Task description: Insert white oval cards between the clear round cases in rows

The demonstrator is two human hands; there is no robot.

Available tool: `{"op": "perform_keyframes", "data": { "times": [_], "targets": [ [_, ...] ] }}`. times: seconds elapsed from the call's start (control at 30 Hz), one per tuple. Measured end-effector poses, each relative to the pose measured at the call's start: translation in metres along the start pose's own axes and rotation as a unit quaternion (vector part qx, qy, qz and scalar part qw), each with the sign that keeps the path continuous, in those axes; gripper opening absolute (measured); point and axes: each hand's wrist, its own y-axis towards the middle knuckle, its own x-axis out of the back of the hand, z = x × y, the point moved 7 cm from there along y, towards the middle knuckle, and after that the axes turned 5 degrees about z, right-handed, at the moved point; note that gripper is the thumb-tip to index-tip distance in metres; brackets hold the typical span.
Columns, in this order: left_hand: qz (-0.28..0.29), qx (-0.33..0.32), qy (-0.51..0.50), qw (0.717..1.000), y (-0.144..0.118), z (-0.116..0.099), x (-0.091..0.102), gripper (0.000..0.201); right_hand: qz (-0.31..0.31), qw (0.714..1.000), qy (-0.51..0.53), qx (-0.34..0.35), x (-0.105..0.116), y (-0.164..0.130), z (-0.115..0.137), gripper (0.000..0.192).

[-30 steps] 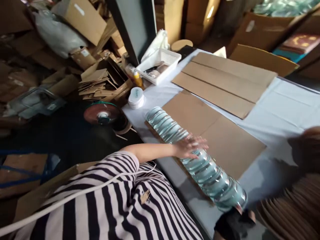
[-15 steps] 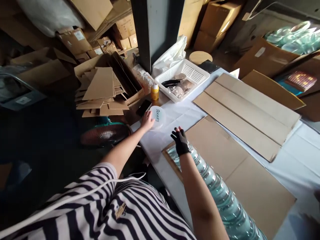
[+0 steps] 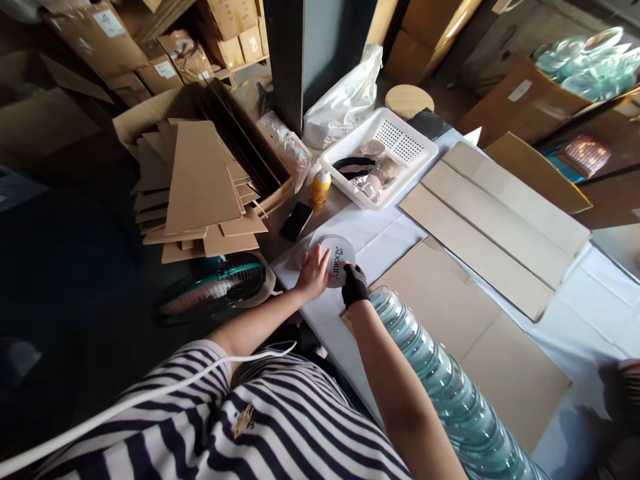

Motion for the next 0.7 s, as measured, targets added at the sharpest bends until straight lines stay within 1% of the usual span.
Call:
{"op": "perform_keyframes", "data": {
  "times": [0.1, 0.27, 0.37, 0.4, 0.47, 0.5, 0.53, 0.57, 0.6, 0.63, 0.7],
  "targets": [
    [-0.004, -0.027, -0.017, 0.999, -0.001, -0.003, 0.007, 0.066, -0.035, 0.998, 0.042, -0.033, 0.0, -0.004, -0.002, 0.023],
    [0.001, -0.02, -0.05, 0.999, 0.002, 0.004, 0.014, 0.072, -0.021, 0.994, 0.083, -0.063, -0.004, -0.008, 0.001, 0.026],
    [0.007, -0.019, -0.113, 0.993, 0.008, 0.008, 0.015, 0.074, -0.007, 0.994, 0.084, -0.074, -0.003, -0.01, 0.007, 0.027],
    [0.01, -0.014, -0.146, 0.989, 0.009, 0.009, 0.016, 0.075, -0.006, 0.995, 0.073, -0.066, 0.0, -0.011, 0.012, 0.029],
    [0.002, 0.005, -0.217, 0.976, 0.006, 0.014, 0.02, 0.078, -0.007, 1.0, 0.012, -0.018, 0.009, -0.016, 0.027, 0.031],
    [-0.011, 0.015, -0.244, 0.97, 0.002, 0.017, 0.024, 0.08, -0.004, 0.999, -0.046, 0.018, 0.013, -0.021, 0.037, 0.031],
    [-0.027, 0.022, -0.259, 0.965, -0.004, 0.02, 0.029, 0.081, 0.002, 0.991, -0.123, 0.057, 0.016, -0.028, 0.045, 0.029],
    [-0.04, 0.023, -0.264, 0.964, -0.013, 0.022, 0.034, 0.08, 0.018, 0.972, -0.215, 0.093, 0.015, -0.037, 0.051, 0.027],
    [-0.045, 0.016, -0.259, 0.965, -0.023, 0.023, 0.037, 0.077, 0.047, 0.941, -0.312, 0.125, 0.011, -0.048, 0.052, 0.023],
    [-0.037, 0.004, -0.251, 0.967, -0.033, 0.023, 0.037, 0.072, 0.084, 0.899, -0.405, 0.146, 0.004, -0.059, 0.047, 0.02],
    [0.011, -0.019, -0.244, 0.97, -0.054, 0.022, 0.026, 0.06, 0.156, 0.806, -0.55, 0.154, -0.012, -0.08, 0.023, 0.023]
  ]
}}
